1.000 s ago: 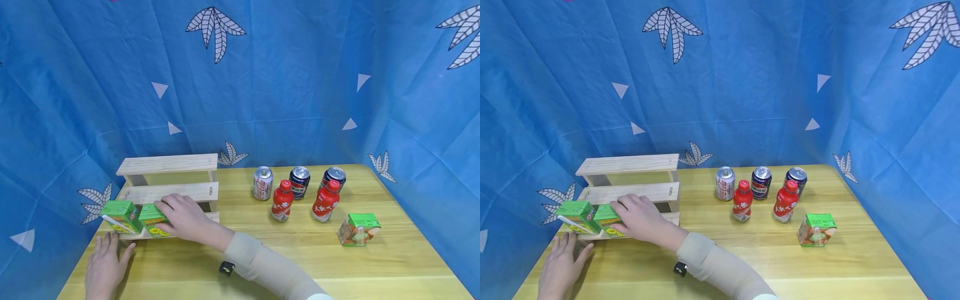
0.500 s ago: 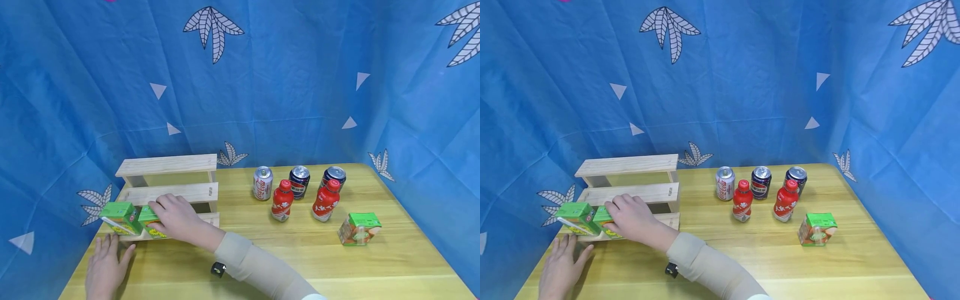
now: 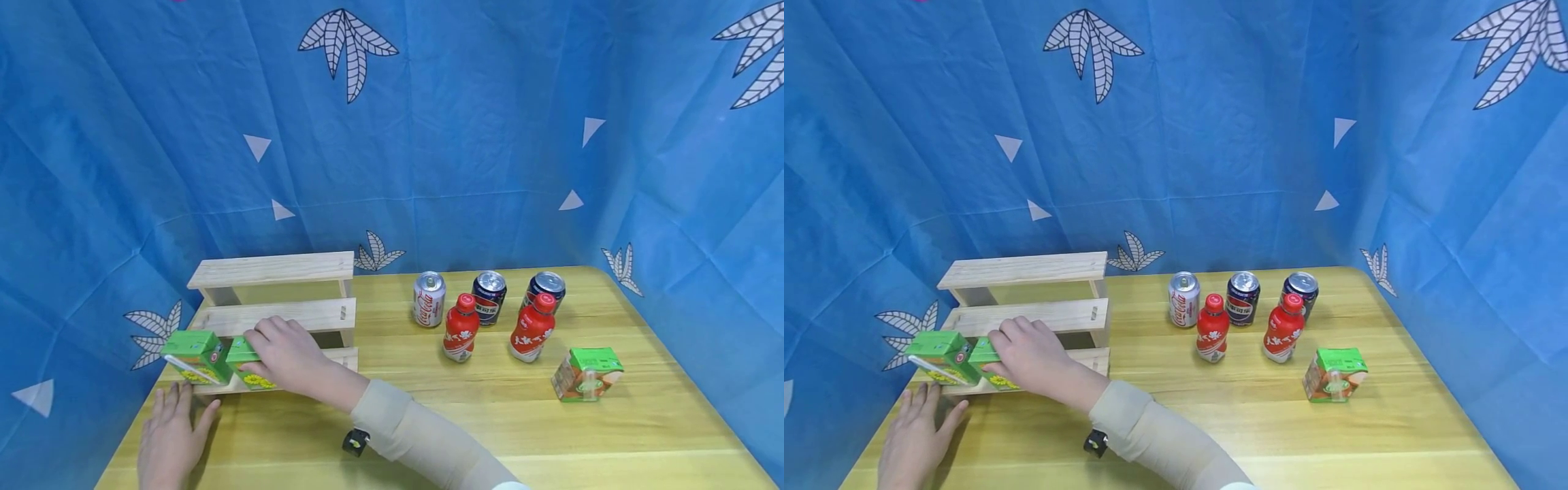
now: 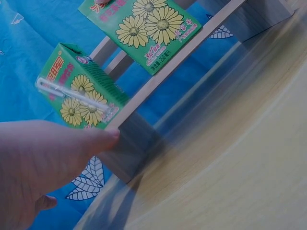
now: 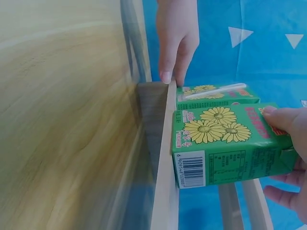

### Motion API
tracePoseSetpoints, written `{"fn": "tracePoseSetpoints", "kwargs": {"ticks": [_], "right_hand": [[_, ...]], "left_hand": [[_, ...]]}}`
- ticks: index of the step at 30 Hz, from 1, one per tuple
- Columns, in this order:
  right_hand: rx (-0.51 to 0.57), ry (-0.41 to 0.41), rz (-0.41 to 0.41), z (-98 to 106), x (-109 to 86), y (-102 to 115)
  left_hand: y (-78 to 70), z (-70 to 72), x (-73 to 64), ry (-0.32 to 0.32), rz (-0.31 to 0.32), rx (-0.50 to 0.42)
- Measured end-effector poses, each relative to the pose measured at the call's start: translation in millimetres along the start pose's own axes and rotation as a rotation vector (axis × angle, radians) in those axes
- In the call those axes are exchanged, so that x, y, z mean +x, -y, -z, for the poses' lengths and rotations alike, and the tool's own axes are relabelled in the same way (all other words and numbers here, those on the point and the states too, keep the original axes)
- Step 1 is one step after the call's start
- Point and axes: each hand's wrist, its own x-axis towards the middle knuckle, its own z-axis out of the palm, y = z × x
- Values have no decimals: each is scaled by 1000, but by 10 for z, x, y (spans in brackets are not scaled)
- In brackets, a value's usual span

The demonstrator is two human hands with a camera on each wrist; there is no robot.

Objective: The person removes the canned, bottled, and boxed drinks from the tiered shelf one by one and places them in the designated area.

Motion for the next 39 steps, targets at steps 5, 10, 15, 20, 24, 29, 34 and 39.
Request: {"fn": "tracePoseSetpoints", "kwargs": {"ticks": [5, 10, 15, 20, 24, 29, 34, 39], "right_hand": [[-4, 3, 0, 24, -47, -12], [15, 12, -17, 77, -95, -36], [33, -4, -10, 146, -149, -71], [58, -6, 4, 221, -208, -108], [77, -6, 7, 292, -258, -146], [98, 0, 7, 392, -334, -201], [96, -34, 23, 427, -430, -253], [85, -51, 22, 462, -539, -315]], "left_hand": [[4, -14, -14, -6, 0, -5], [6, -25, -15, -6, 12, -9], [7, -28, -15, -6, 13, -9], [4, -19, -17, -16, 2, -12], [-4, -10, -23, -27, -7, -10], [-10, -7, -13, -17, -3, -4], [-8, -6, 7, 4, 12, 1], [-6, -5, 5, 8, 8, -5]]}}
